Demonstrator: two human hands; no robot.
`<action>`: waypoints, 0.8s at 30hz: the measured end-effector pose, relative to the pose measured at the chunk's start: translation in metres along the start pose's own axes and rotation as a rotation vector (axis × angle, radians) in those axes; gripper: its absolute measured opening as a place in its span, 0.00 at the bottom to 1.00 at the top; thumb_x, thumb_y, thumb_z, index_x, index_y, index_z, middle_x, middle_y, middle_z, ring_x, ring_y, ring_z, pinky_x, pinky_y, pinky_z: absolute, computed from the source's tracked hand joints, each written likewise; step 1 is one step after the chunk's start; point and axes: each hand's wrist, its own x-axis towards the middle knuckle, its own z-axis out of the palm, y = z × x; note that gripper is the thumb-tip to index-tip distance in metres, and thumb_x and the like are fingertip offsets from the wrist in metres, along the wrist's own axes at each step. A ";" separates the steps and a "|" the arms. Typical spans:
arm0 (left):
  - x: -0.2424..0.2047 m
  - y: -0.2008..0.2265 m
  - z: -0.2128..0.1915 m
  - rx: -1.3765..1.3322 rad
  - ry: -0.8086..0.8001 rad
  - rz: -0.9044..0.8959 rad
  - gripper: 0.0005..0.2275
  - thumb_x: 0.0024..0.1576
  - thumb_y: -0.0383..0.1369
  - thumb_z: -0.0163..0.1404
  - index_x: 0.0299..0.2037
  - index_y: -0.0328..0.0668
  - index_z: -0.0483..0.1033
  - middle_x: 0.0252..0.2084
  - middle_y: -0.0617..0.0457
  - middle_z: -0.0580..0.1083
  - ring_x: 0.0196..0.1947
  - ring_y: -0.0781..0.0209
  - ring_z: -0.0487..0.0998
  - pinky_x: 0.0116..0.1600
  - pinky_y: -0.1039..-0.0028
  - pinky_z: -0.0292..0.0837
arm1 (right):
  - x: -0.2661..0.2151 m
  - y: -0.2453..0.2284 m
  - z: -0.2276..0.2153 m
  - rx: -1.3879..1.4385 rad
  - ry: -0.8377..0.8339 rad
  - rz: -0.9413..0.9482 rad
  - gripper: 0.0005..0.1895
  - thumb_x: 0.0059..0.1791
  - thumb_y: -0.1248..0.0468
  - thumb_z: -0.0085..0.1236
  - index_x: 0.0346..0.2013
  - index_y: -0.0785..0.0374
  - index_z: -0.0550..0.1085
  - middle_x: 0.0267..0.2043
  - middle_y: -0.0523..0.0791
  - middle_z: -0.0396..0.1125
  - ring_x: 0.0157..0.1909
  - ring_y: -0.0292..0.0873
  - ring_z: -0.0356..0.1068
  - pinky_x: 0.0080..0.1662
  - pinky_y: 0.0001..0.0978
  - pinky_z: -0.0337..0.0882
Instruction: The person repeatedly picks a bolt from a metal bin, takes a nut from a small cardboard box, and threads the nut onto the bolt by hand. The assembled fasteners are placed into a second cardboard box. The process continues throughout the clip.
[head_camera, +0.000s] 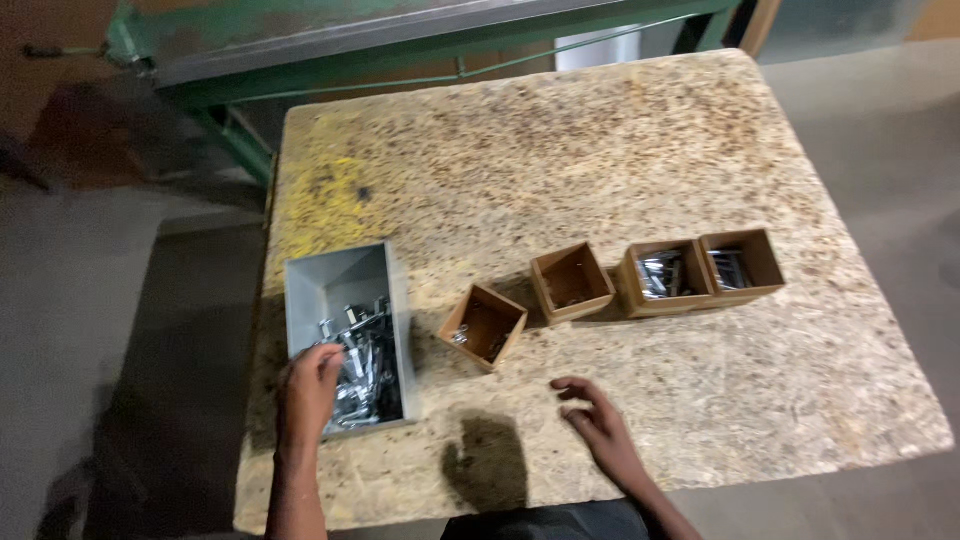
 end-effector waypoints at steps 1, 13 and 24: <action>0.003 -0.012 0.013 0.001 -0.008 0.006 0.10 0.70 0.33 0.57 0.57 0.53 0.90 0.55 0.52 0.89 0.52 0.47 0.90 0.57 0.57 0.79 | 0.009 0.006 -0.029 0.001 0.009 0.004 0.19 0.60 0.66 0.63 0.67 0.56 0.80 0.70 0.42 0.79 0.66 0.39 0.76 0.60 0.32 0.77; -0.038 0.139 0.136 -0.318 0.312 0.294 0.08 0.71 0.36 0.58 0.55 0.48 0.88 0.58 0.44 0.82 0.65 0.37 0.82 0.65 0.55 0.82 | 0.158 -0.002 -0.329 -0.896 0.497 -0.034 0.12 0.62 0.60 0.67 0.62 0.49 0.84 0.50 0.49 0.82 0.57 0.65 0.81 0.58 0.59 0.81; -0.050 0.324 0.271 -0.454 -0.034 0.705 0.08 0.69 0.29 0.59 0.54 0.52 0.87 0.52 0.56 0.83 0.60 0.50 0.86 0.68 0.59 0.79 | 0.284 0.098 -0.394 -1.447 -0.074 0.148 0.17 0.51 0.65 0.68 0.54 0.66 0.85 0.41 0.54 0.85 0.48 0.63 0.88 0.51 0.60 0.88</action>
